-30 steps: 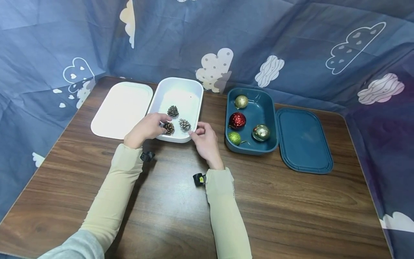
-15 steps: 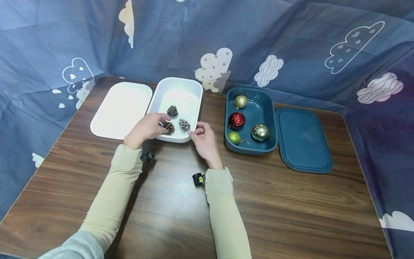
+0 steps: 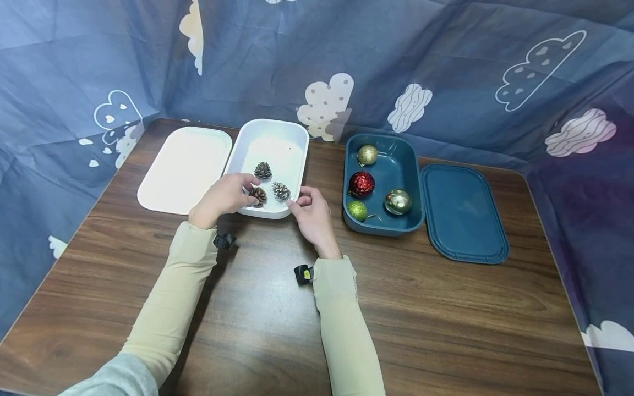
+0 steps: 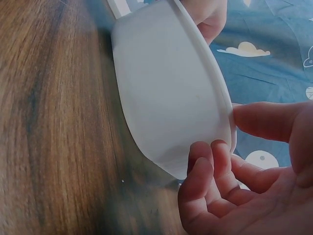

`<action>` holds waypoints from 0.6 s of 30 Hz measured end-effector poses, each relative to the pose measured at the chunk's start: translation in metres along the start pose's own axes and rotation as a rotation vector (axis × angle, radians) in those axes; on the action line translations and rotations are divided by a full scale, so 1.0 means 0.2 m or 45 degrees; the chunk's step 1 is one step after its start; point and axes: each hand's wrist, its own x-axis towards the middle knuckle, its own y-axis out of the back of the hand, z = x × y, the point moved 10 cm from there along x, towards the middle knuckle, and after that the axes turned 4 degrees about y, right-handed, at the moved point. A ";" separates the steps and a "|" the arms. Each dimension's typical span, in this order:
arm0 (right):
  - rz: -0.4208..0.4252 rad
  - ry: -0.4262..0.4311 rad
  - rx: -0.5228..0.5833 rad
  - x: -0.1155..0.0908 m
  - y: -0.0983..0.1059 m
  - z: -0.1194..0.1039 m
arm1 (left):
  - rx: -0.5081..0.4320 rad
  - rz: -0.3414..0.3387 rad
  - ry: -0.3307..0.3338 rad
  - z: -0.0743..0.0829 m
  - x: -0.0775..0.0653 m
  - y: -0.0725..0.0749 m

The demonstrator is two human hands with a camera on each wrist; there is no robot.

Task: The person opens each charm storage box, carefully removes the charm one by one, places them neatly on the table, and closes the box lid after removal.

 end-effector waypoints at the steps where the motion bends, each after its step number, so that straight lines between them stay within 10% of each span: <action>1: 0.000 0.002 -0.001 0.00 0.00 0.00 | 0.003 0.000 -0.001 0.00 0.00 0.00; 18: 0.001 0.000 -0.003 0.00 0.00 0.00 | 0.023 0.056 0.005 0.00 -0.02 0.01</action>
